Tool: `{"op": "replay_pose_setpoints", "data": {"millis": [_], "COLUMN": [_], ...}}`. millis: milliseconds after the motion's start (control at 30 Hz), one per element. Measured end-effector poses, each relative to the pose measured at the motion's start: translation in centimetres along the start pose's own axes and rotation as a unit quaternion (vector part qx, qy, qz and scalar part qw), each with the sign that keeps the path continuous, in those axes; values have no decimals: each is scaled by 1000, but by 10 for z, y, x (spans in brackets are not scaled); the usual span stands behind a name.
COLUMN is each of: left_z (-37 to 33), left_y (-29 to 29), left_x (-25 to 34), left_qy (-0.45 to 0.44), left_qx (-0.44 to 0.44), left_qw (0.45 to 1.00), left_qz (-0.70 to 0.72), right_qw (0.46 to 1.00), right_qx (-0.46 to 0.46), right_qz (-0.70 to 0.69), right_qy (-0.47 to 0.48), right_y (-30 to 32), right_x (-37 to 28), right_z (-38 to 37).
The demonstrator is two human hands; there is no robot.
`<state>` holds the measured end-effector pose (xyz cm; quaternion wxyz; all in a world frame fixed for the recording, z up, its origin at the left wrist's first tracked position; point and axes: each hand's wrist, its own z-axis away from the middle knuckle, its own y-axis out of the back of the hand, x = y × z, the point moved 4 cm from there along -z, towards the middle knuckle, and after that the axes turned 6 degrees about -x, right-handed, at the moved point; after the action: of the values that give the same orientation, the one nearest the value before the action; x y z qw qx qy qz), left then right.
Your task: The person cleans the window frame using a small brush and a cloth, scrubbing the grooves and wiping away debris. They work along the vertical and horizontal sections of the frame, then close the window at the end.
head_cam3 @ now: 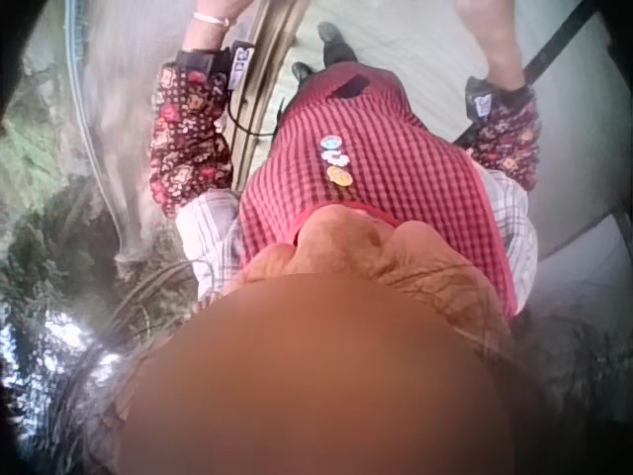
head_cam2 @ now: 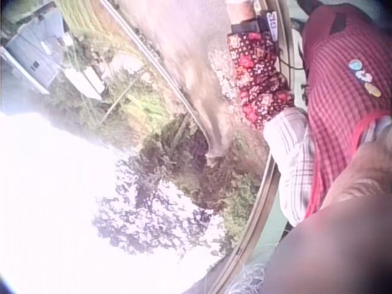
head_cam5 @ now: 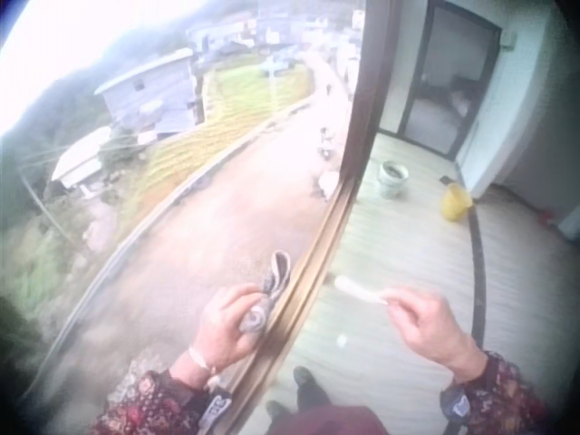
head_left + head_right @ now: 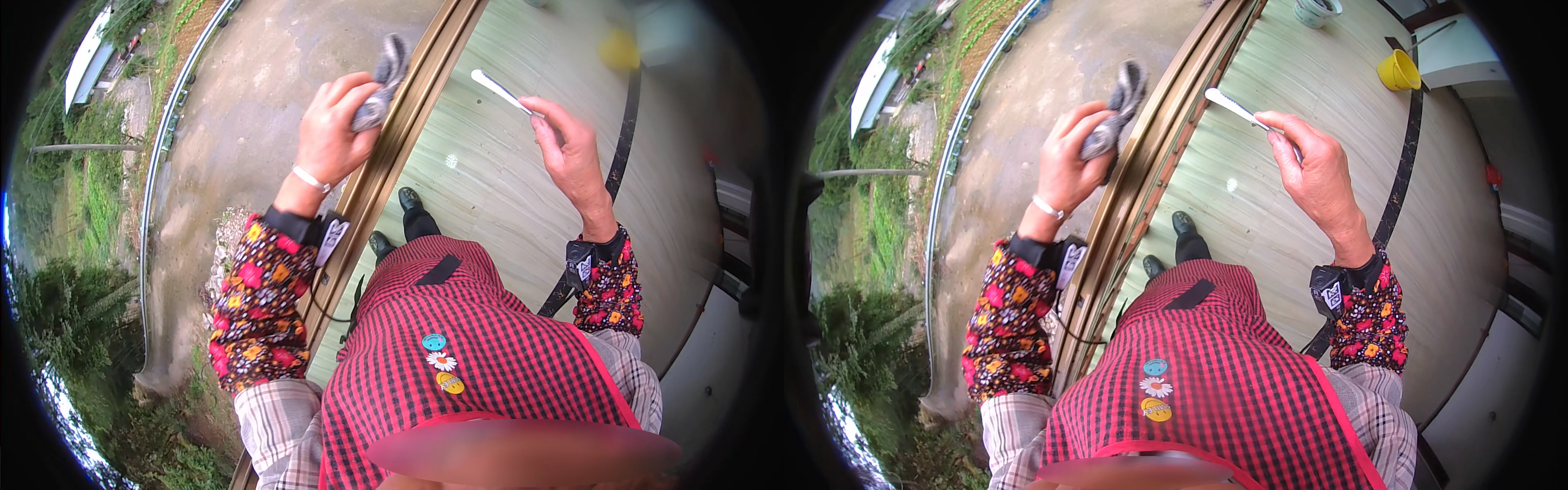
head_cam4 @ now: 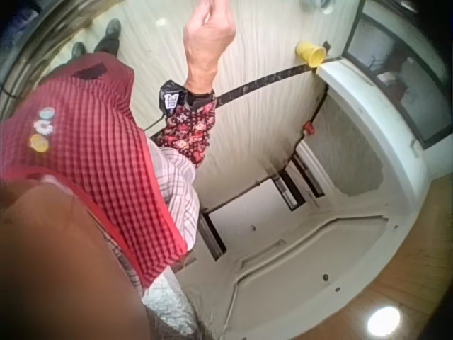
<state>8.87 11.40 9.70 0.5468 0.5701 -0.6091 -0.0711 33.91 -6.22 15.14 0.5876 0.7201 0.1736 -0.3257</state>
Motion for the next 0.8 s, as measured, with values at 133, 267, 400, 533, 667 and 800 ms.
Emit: {"op": "replay_pose_setpoints", "data": {"millis": [133,267,400,533,667,800], "left_z": [-38,-8,21,39,45,42], "left_y": [-67,-83,-107,-144,-155,-164], "left_x": [7,18,45,76,81,80], "left_qy": [-81,-77,-77,-63,-45,-43], "left_qx": [-159,-185,-188,-179,-145,-150], "left_qw": [978,972,969,973,983,982], "left_qz": [-111,-122,-141,-134,-107,-109], "right_qw": [998,985,955,911,888,864], "right_qx": [-14,-21,-47,-151,-200,-222], "right_qz": [60,144,215,349,390,414], "right_qy": [7,89,200,161,138,183], "right_y": [0,-6,-24,-37,-44,-60], "right_x": [-9,-20,-11,17,24,23], "right_z": [-5,-9,1,21,17,-6]}}
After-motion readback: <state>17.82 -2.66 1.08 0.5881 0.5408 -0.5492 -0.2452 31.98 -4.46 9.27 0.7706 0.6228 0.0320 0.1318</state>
